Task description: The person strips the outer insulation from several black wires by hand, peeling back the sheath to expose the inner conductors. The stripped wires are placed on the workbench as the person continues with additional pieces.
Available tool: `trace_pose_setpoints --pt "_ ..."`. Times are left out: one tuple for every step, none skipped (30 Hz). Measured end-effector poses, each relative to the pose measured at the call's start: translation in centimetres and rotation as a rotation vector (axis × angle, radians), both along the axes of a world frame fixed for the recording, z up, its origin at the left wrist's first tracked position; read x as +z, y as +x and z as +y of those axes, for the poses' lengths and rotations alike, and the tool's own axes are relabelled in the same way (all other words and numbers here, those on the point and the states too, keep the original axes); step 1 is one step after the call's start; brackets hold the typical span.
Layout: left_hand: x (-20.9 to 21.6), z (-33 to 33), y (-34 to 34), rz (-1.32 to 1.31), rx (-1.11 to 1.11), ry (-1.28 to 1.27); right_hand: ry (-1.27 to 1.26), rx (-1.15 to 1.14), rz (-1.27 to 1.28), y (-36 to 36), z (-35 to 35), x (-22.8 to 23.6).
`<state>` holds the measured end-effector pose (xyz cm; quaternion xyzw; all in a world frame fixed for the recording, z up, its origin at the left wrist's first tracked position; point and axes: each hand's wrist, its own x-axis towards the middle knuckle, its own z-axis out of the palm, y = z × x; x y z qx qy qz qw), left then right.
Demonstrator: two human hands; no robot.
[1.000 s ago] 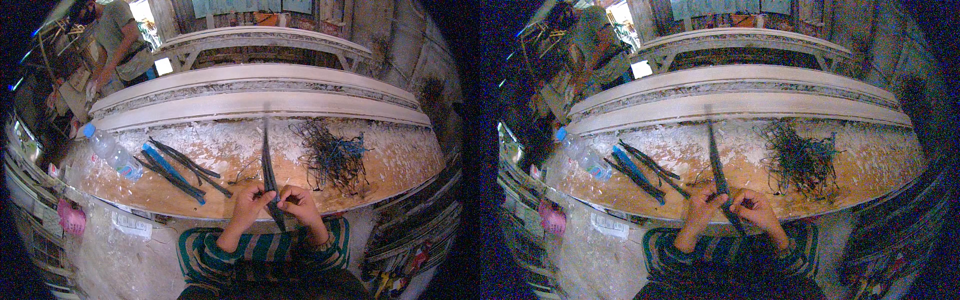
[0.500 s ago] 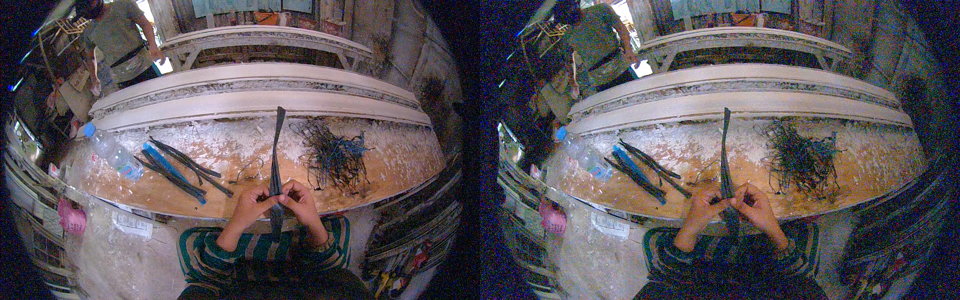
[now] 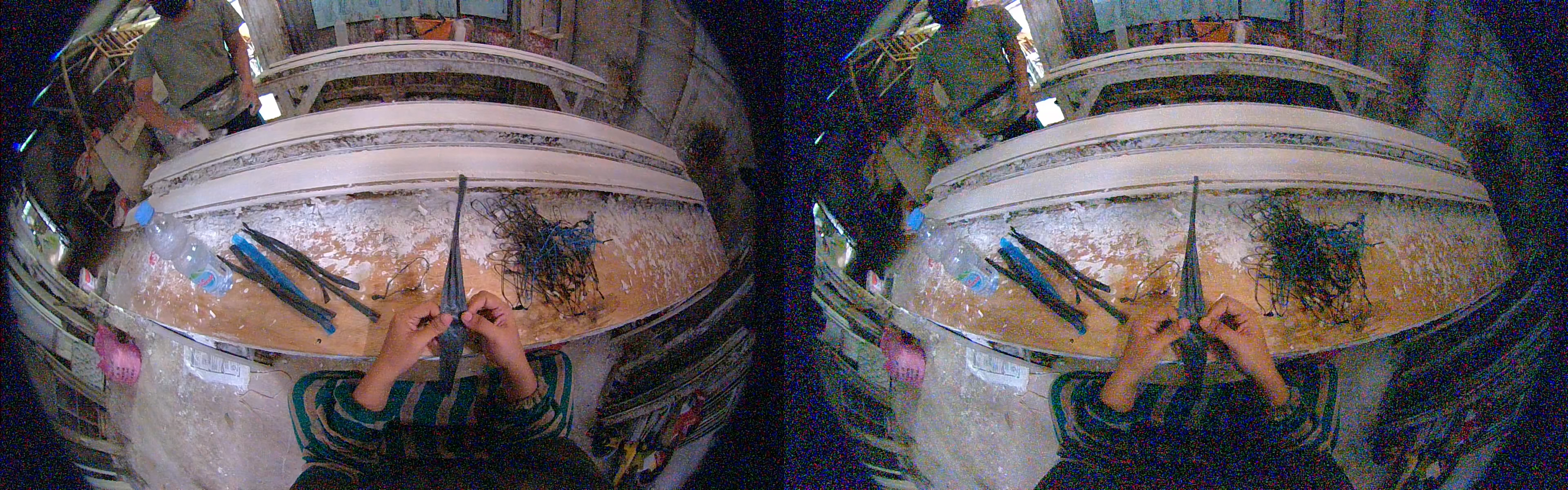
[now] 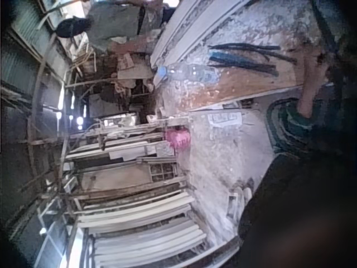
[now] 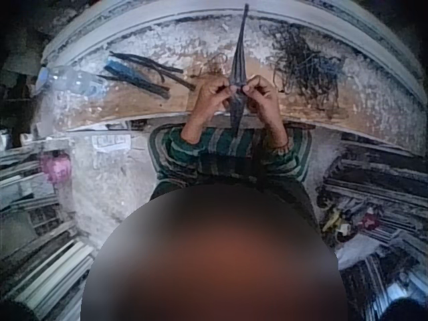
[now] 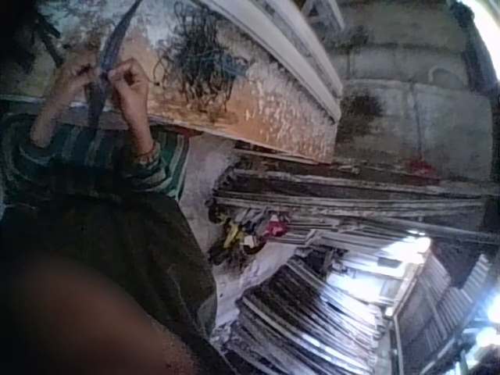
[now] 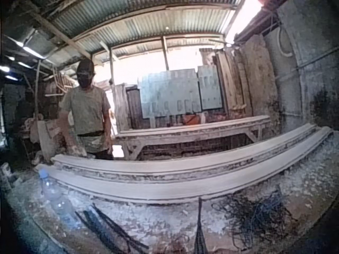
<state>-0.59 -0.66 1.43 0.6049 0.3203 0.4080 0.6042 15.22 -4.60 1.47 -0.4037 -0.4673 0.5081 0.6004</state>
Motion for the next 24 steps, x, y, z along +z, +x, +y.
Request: trace_pose_setpoints --pt "0.02 -0.03 0.05 0.012 0.011 0.012 0.003 -0.014 -0.019 0.0 0.04 0.01" --pt "0.08 -0.01 -0.01 -0.002 -0.002 -0.014 -0.014 -0.002 -0.001 0.02 0.04 0.04" --pt "0.14 0.0 -0.1 0.002 -0.007 0.001 -0.034 0.007 0.015 0.04 -0.01 0.1" --pt "0.18 -0.01 -0.1 0.009 0.012 0.07 -0.033 0.024 0.043 -0.01 0.09 0.14" --pt "0.24 -0.01 -0.16 -0.006 -0.013 -0.012 0.008 0.005 0.0 -0.02 0.04 0.18" --pt "0.28 -0.03 -0.16 -0.018 -0.014 -0.039 0.07 -0.007 -0.032 -0.12 0.15 0.2" --pt "0.32 -0.08 -0.1 0.0 -0.007 -0.035 0.167 -0.024 -0.058 -0.28 0.41 0.17" --pt "0.4 0.01 -0.27 -0.014 -0.041 -0.025 0.047 -0.03 -0.032 -0.21 0.08 0.21" --pt "0.45 0.08 -0.38 0.003 -0.067 0.017 -0.037 -0.04 0.0 -0.2 -0.08 0.18" --pt "0.48 0.09 -0.41 0.029 -0.067 0.116 -0.127 -0.046 0.035 -0.25 0.01 0.1" --pt "0.49 0.11 -0.46 0.067 -0.103 0.072 -0.094 -0.056 0.01 -0.2 -0.12 0.02" --pt "0.47 0.06 -0.41 0.114 -0.114 0.085 -0.067 -0.061 -0.012 -0.28 0.13 -0.13" --pt "0.44 0.04 -0.4 0.175 -0.115 0.144 -0.04 -0.067 -0.033 -0.33 0.34 -0.28" --pt "0.4 0.0 -0.37 0.139 -0.115 0.09 -0.042 -0.059 -0.033 -0.25 0.3 -0.4" --pt "0.35 -0.08 -0.31 0.117 -0.106 0.082 -0.043 -0.051 -0.033 -0.22 0.38 -0.53" --pt "0.33 -0.09 -0.34 0.114 -0.1 0.095 -0.044 -0.043 -0.032 -0.19 0.35 -0.62" --pt "0.31 -0.13 -0.31 0.095 -0.082 0.077 -0.055 -0.05 -0.037 -0.15 0.35 -0.71" --pt "0.32 -0.15 -0.35 0.095 -0.068 0.08 -0.067 -0.058 -0.042 -0.14 0.32 -0.76" --pt "0.34 -0.16 -0.39 0.127 -0.042 0.112 -0.078 -0.065 -0.046 -0.11 0.25 -0.78" --pt "0.35 -0.24 -0.32 0.073 -0.047 0.071 -0.075 -0.066 -0.033 -0.1 0.27 -0.79" --pt "0.37 -0.31 -0.31 0.05 -0.04 0.058 -0.073 -0.068 -0.019 -0.08 0.24 -0.78" --pt "0.38 -0.36 -0.26 0.052 -0.02 0.093 -0.071 -0.069 -0.005 -0.07 0.25 -0.77" --pt "0.38 -0.39 -0.22 0.024 -0.021 0.044 -0.051 -0.073 -0.018 -0.07 0.27 -0.76" --pt "0.36 -0.41 -0.22 0.02 -0.01 0.044 -0.032 -0.076 -0.03 -0.05 0.3 -0.77"
